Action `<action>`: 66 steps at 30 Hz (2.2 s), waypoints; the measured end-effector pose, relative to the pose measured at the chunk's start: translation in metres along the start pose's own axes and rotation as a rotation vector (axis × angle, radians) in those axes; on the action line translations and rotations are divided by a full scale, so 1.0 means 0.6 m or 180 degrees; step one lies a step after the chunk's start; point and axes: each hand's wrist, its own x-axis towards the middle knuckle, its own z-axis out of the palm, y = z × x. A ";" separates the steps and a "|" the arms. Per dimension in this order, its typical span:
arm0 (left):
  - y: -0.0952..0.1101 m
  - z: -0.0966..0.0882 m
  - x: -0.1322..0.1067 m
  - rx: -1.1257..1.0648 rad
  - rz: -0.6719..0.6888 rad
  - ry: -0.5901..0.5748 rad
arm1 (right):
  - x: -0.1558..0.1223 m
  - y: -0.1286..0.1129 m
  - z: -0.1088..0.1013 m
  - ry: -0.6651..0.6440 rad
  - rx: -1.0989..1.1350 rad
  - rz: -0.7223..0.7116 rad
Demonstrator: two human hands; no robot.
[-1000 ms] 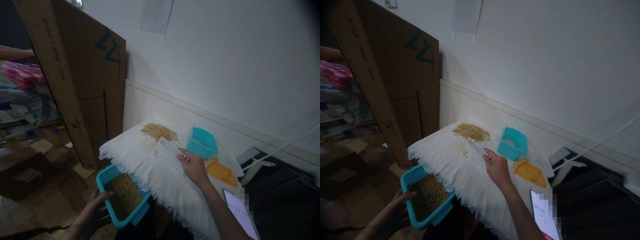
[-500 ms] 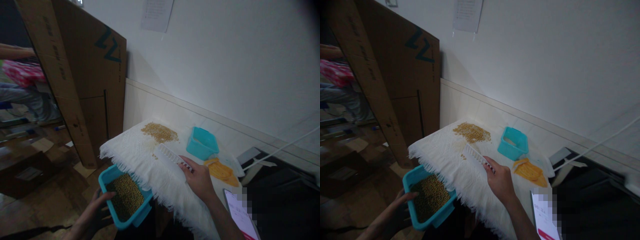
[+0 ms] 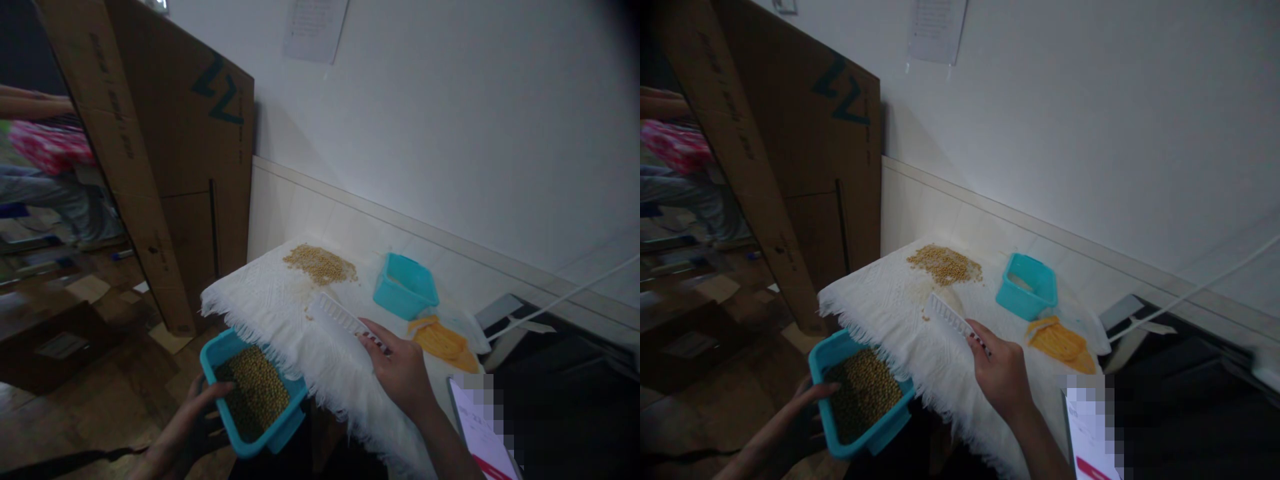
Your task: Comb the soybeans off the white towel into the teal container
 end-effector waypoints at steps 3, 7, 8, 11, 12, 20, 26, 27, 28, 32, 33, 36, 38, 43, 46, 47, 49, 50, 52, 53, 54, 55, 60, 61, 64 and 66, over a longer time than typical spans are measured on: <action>0.000 0.000 0.001 0.0012 -0.0011 -0.0002 | 0.008 0.000 0.005 0.0007 -0.0045 -0.0020; 0.002 0.001 -0.002 0.0021 0.0015 -0.0024 | 0.019 0.001 0.008 -0.0013 -0.0051 -0.0027; 0.003 0.001 -0.004 0.0005 0.0017 -0.0038 | 0.020 0.001 0.008 -0.0034 -0.0041 -0.0032; 0.004 0.002 -0.008 -0.0007 0.0005 -0.0053 | 0.022 0.000 0.006 -0.0080 0.0003 -0.0055; 0.004 0.002 -0.009 0.0009 0.0004 -0.0040 | 0.022 -0.001 0.005 -0.0082 0.0018 -0.0065; -0.001 -0.002 0.002 -0.0013 0.0008 -0.0024 | 0.020 -0.005 0.000 -0.0115 0.0111 -0.0200; 0.001 0.000 -0.001 0.0007 0.0022 -0.0033 | 0.030 -0.004 0.009 -0.0114 0.0046 -0.0253; 0.002 0.001 -0.003 0.0011 0.0024 -0.0036 | 0.031 -0.004 0.010 -0.0143 0.0044 -0.0257; 0.002 0.002 -0.004 0.0010 0.0021 -0.0037 | 0.031 -0.004 0.010 -0.0175 0.0051 -0.0256; 0.003 0.003 -0.005 0.0003 0.0014 -0.0049 | 0.030 -0.002 0.011 -0.0285 0.0176 -0.0234; 0.003 0.002 -0.004 0.0014 0.0011 -0.0052 | 0.030 -0.002 0.010 -0.0302 0.0219 -0.0223; 0.002 0.000 0.000 0.0013 -0.0002 -0.0063 | 0.029 -0.005 0.010 -0.0327 0.0345 -0.0215; 0.000 -0.001 0.003 -0.0012 -0.0003 -0.0056 | 0.027 -0.009 0.009 -0.0331 0.0421 -0.0237; -0.004 -0.002 0.006 0.0005 0.0023 -0.0052 | 0.019 -0.018 0.005 -0.0289 0.0503 -0.0268; -0.002 -0.001 0.004 -0.0024 0.0024 -0.0088 | 0.015 -0.020 0.004 -0.0301 0.0531 -0.0309; -0.002 -0.001 0.003 -0.0028 0.0019 -0.0101 | 0.014 -0.021 0.004 -0.0306 0.0540 -0.0329; -0.001 -0.001 0.002 -0.0013 -0.0001 -0.0118 | 0.014 -0.025 0.005 -0.0317 0.0545 -0.0361; 0.000 -0.001 0.002 -0.0006 -0.0012 -0.0120 | 0.015 -0.027 0.005 -0.0327 0.0546 -0.0372; 0.000 0.000 0.001 -0.0005 -0.0012 -0.0122 | 0.016 -0.033 0.006 -0.0351 0.0548 -0.0405; 0.000 0.001 0.000 -0.0007 -0.0006 -0.0122 | 0.016 -0.037 0.005 -0.0362 0.0548 -0.0430; 0.001 0.003 -0.001 -0.0013 -0.0003 -0.0126 | 0.015 -0.041 0.005 -0.0370 0.0549 -0.0465; 0.001 0.004 -0.003 -0.0014 0.0003 -0.0129 | 0.014 -0.046 0.004 -0.0376 0.0554 -0.0513; 0.005 0.010 -0.014 0.0013 0.0050 -0.0135 | -0.002 -0.078 -0.004 -0.0400 0.0624 -0.0802; 0.006 0.010 -0.015 0.0015 0.0058 -0.0150 | -0.005 -0.082 -0.006 -0.0411 0.0634 -0.0820; 0.005 0.009 -0.014 0.0025 0.0046 -0.0172 | -0.006 -0.083 -0.010 -0.0390 0.0635 -0.0737; 0.004 0.007 -0.011 0.0015 0.0038 -0.0161 | 0.002 -0.068 -0.008 -0.0268 0.0534 -0.0571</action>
